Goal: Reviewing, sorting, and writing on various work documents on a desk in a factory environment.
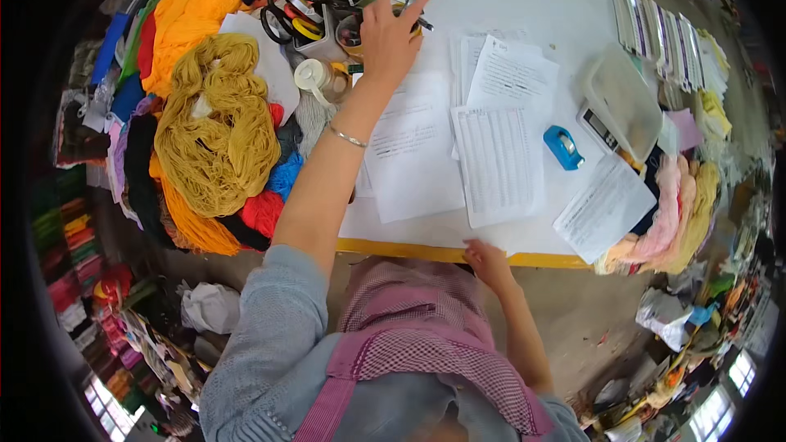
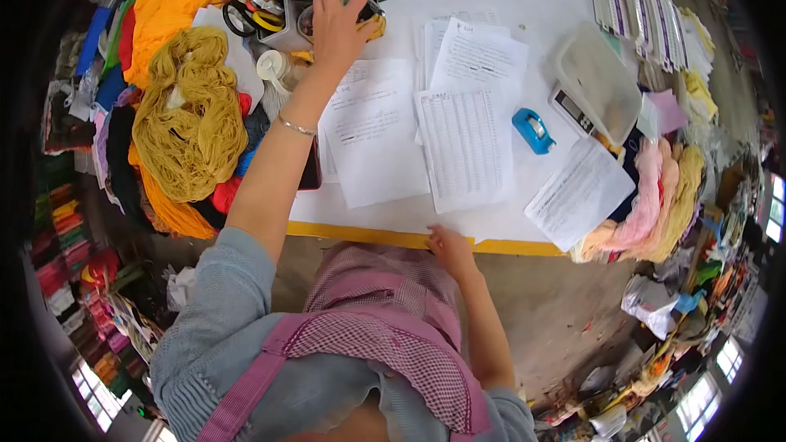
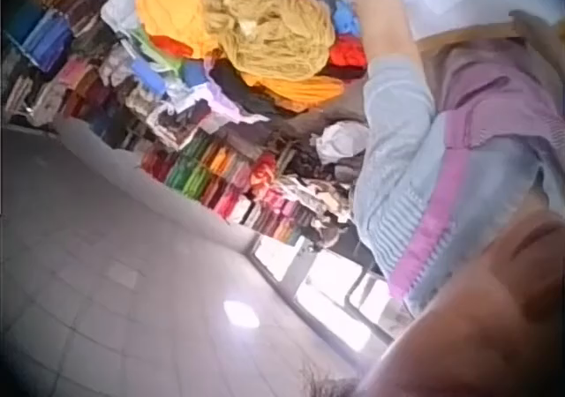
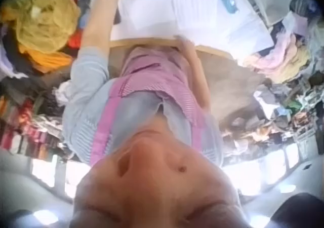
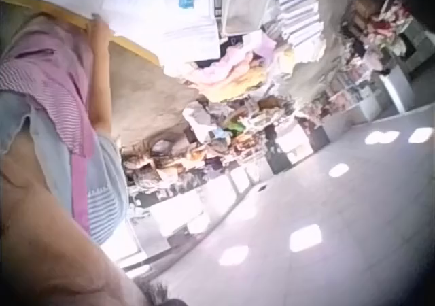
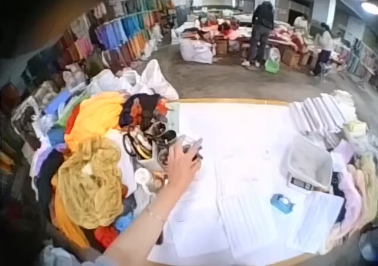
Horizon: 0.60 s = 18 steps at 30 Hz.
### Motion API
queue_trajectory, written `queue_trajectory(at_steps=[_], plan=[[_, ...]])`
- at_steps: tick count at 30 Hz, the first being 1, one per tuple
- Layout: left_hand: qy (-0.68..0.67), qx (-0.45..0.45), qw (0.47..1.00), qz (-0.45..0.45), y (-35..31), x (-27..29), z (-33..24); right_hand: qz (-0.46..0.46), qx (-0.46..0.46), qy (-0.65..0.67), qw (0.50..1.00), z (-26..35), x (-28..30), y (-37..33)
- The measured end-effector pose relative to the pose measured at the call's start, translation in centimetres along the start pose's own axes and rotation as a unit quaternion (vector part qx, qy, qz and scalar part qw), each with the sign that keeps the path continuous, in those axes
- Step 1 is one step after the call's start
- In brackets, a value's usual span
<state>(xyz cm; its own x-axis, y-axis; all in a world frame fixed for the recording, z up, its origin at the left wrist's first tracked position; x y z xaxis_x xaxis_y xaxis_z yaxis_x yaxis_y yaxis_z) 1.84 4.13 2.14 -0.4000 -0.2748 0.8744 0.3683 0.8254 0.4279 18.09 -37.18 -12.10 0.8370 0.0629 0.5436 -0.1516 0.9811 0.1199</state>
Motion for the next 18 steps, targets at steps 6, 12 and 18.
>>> queue_trajectory(at_steps=[6,12,18], plan=[[-0.147,0.128,0.981,-0.017,0.7,-2.0,4.4,-0.038,-0.161,0.100,0.981,1.2,4.9,25.4],[-0.147,0.147,0.978,0.011,2.5,-2.6,5.2,-0.070,-0.025,0.139,0.987,1.5,5.1,43.1],[-0.091,0.169,0.981,-0.040,1.5,-3.3,5.1,-0.163,0.070,-0.003,0.984,2.8,6.6,44.8]])
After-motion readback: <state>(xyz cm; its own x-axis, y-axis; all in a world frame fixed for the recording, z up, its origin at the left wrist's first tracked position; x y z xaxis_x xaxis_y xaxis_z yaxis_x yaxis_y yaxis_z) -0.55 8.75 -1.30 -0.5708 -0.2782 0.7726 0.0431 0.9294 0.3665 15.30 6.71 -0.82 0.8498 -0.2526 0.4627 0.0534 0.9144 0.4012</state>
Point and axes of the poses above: each hand's wrist, its own y-axis towards the middle knuckle, its own x-axis out of the back of the hand, z = x × y, the point moved 5 cm from there along y, towards the middle knuckle
